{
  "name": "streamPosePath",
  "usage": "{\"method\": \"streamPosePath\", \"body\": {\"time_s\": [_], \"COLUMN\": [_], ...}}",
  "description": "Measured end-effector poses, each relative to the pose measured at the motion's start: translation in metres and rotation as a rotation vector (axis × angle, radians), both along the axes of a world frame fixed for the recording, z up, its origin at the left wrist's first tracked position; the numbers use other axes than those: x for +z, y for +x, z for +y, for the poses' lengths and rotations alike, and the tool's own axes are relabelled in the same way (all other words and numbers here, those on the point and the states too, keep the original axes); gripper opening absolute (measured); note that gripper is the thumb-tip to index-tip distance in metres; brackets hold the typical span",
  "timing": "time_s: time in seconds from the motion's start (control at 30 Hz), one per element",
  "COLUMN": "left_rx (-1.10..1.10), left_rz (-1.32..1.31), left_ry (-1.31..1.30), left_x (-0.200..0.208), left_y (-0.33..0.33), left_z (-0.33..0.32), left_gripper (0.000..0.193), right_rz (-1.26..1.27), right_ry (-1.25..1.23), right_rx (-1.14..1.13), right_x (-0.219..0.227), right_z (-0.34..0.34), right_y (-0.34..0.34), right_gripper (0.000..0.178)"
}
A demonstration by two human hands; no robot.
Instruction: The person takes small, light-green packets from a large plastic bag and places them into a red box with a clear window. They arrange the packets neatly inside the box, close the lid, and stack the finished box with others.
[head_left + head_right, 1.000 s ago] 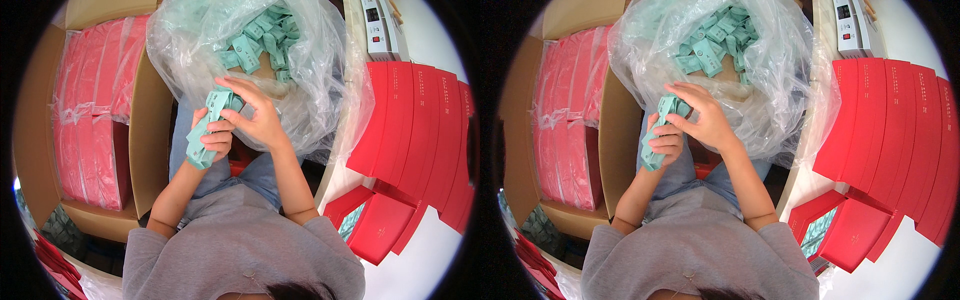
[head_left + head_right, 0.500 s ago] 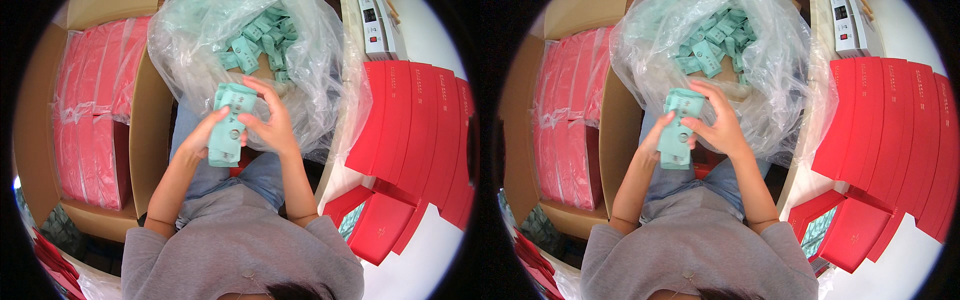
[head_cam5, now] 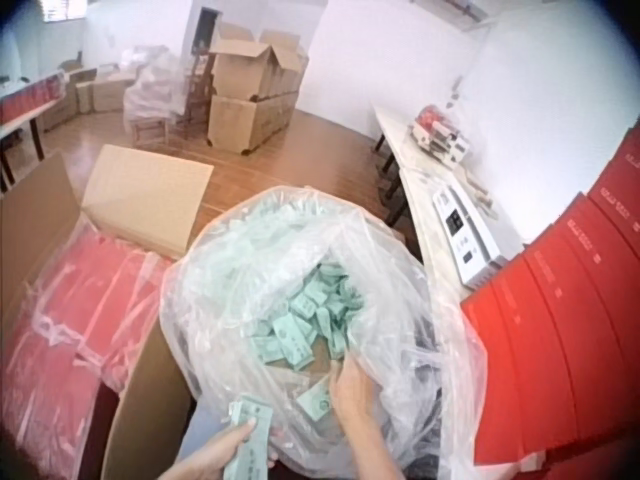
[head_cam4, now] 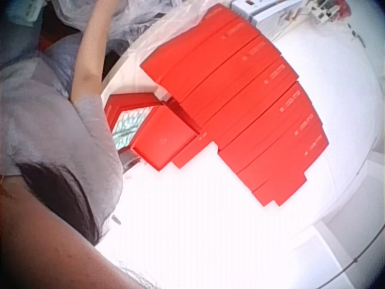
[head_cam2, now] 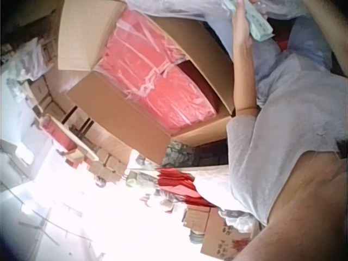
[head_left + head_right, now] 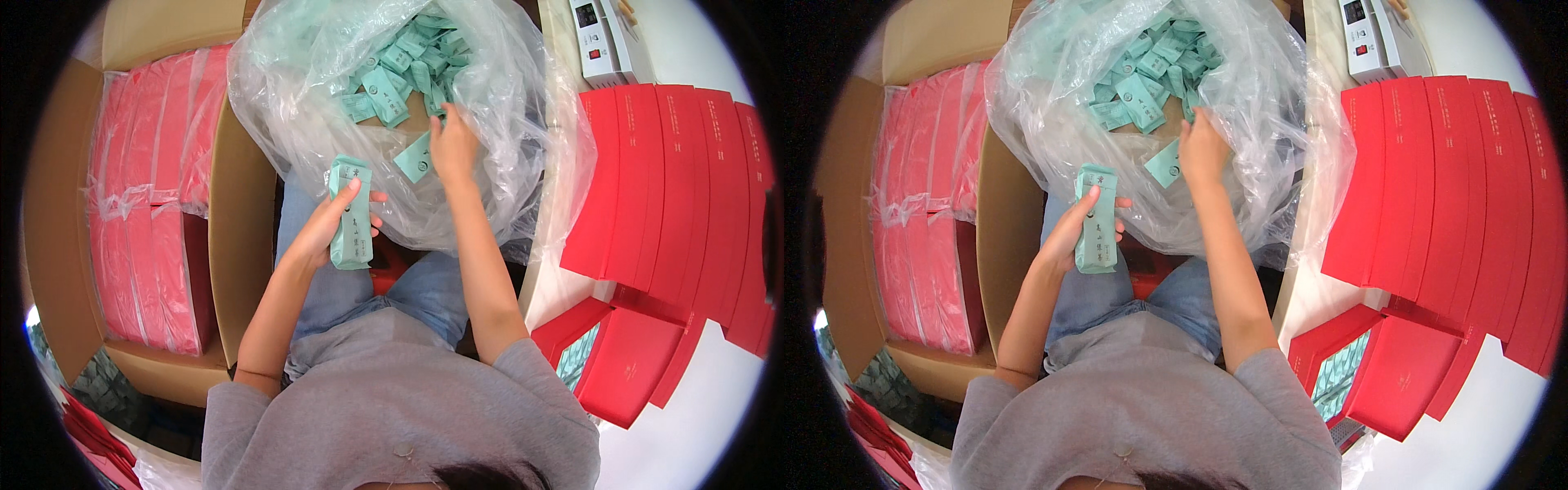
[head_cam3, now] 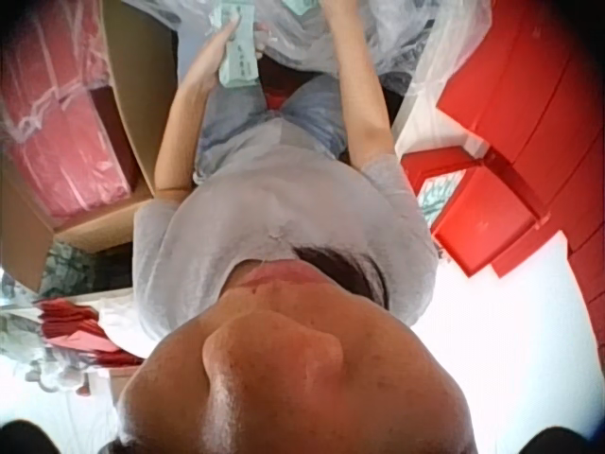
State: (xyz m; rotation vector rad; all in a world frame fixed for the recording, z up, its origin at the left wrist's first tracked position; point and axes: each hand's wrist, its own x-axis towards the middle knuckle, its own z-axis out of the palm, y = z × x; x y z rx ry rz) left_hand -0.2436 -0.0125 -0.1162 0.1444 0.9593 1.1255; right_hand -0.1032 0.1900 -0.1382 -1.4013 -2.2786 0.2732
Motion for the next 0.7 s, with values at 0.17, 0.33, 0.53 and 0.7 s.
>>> {"method": "streamPosePath", "body": {"time_s": [0.17, 0.33, 0.53, 0.7], "left_rx": [-0.010, 0.070, 0.214, 0.213], "left_rz": [-0.008, -0.035, -0.142, -0.047], "left_ry": [-0.016, 0.040, -0.008, 0.078], "left_x": [0.007, 0.007, -0.004, 0.001], "left_y": [0.002, -0.002, -0.013, -0.008], "left_z": [0.006, 0.007, 0.013, 0.021], "left_gripper": [0.056, 0.054, 0.068, 0.063], "right_rz": [-0.108, -0.199, 0.226, 0.184], "right_ry": [-0.202, -0.286, -0.061, -0.105], "right_rx": [0.142, 0.096, 0.653, 0.849], "right_x": [-0.024, -0.041, 0.044, 0.058], "right_z": [0.019, 0.027, -0.046, -0.093], "right_y": [-0.061, -0.075, -0.032, -0.011], "right_gripper": [0.046, 0.063, 0.057, 0.047]}}
